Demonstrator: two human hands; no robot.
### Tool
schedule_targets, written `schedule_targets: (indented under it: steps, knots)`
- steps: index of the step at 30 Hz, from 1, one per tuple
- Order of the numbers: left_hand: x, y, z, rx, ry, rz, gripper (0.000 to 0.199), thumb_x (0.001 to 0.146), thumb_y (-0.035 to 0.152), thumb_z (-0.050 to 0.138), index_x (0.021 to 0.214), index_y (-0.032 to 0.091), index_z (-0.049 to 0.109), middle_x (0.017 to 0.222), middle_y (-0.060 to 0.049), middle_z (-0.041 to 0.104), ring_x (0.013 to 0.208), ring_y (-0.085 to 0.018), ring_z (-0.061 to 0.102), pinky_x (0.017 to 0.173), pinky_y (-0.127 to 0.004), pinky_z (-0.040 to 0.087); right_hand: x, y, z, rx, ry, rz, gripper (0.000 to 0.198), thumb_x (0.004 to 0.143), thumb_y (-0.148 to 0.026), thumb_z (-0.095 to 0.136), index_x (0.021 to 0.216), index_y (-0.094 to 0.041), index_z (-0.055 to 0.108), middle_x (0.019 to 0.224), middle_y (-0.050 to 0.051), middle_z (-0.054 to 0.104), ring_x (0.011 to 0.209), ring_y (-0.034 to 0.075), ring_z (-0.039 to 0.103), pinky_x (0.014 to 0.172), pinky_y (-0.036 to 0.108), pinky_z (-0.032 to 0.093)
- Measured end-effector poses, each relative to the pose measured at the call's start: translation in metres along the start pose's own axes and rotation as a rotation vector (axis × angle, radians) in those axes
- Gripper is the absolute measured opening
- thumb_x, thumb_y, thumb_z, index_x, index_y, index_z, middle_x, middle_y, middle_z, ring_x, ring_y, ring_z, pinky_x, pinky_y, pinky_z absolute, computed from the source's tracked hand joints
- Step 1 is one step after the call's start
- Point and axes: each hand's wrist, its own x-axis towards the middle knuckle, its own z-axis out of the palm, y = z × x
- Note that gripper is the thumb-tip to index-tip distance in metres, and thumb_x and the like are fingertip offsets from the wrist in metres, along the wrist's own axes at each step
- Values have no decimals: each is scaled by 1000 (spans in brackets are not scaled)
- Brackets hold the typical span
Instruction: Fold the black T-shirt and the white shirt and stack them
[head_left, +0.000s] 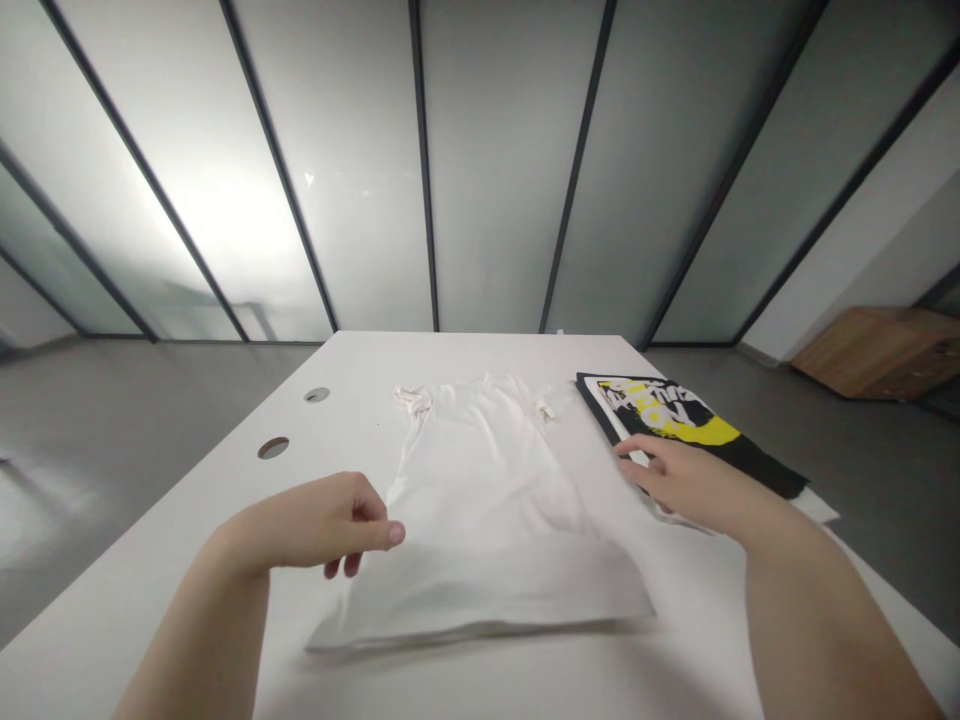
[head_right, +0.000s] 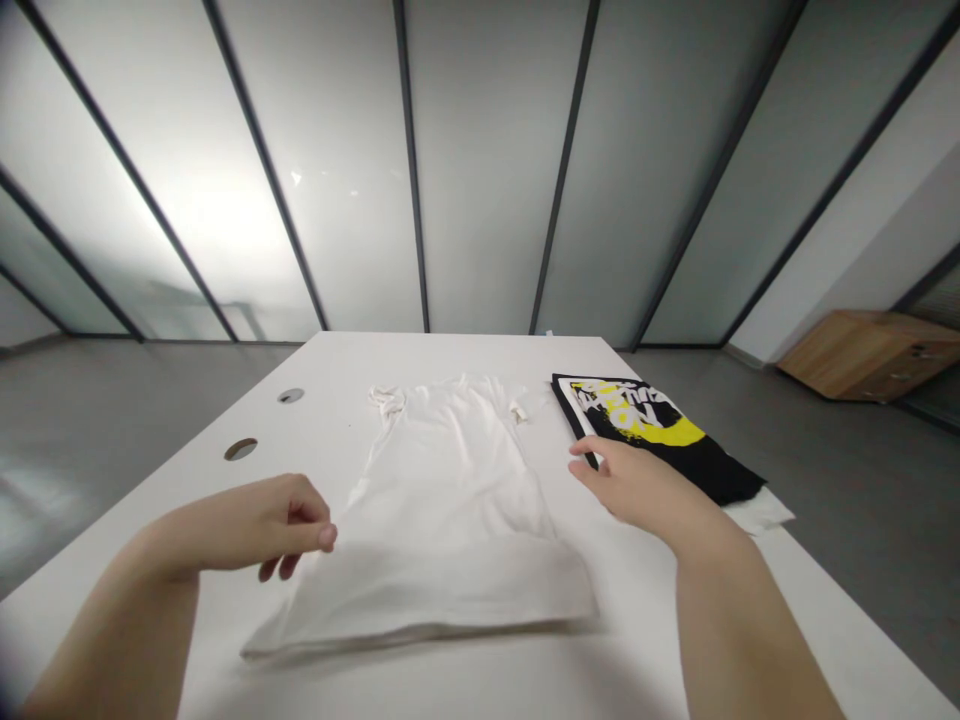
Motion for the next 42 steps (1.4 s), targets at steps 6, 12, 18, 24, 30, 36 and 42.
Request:
schedule_targets:
  steps: [6, 12, 18, 24, 30, 36, 42]
  knots:
    - [73, -8, 40, -31, 547, 263, 36, 86, 60, 71, 91, 26, 80, 99, -11, 81, 100, -37, 74, 95, -42, 51, -5, -51, 101, 8, -99, -188, 48, 96, -45, 60, 138, -24, 69, 130, 14, 73, 117, 31, 68, 103, 40, 48]
    - [153, -49, 105, 381, 694, 67, 68, 97, 54, 56, 151, 13, 55, 165, -27, 42, 156, -49, 30, 123, -67, 20, 0, -43, 202, -491, -183, -88, 71, 103, -55, 49, 168, -28, 35, 178, 14, 12, 161, 50, 8, 121, 76, 8]
    - [173, -64, 89, 558, 724, -53, 66, 102, 53, 49, 160, 21, 45, 173, -22, 28, 160, -48, 21, 123, -73, 12, 25, -37, 204, -553, -134, -80, 72, 104, -64, 43, 169, -34, 29, 179, 11, 10, 161, 51, 5, 118, 80, 4]
    - [195, -60, 43, 577, 747, -21, 51, 104, 44, 48, 150, 23, 56, 168, -18, 41, 157, -41, 31, 121, -72, 23, 65, -46, 190, -531, -40, -136, 61, 108, -51, 40, 163, -24, 43, 175, 14, 26, 160, 40, 20, 125, 66, 14]
    - [184, -54, 55, 683, 843, 30, 39, 103, 28, 48, 133, 16, 69, 156, -18, 56, 152, -36, 42, 126, -56, 29, 53, -44, 191, -570, 85, -90, 55, 108, -44, 41, 156, -20, 52, 171, 15, 35, 158, 39, 26, 127, 56, 14]
    - [130, -60, 120, 797, 702, -60, 57, 106, 40, 45, 159, 19, 48, 167, -15, 43, 155, -38, 38, 124, -56, 31, -20, -34, 198, -653, -44, -9, 67, 107, -50, 41, 168, -23, 33, 177, 18, 18, 160, 47, 17, 122, 70, 14]
    - [76, -21, 142, 807, 497, -91, 51, 100, 53, 52, 138, 22, 67, 141, -19, 66, 129, -40, 62, 104, -54, 49, -66, -66, 161, -679, -235, -81, 48, 102, -47, 52, 138, -21, 67, 146, 23, 62, 129, 44, 59, 105, 63, 42]
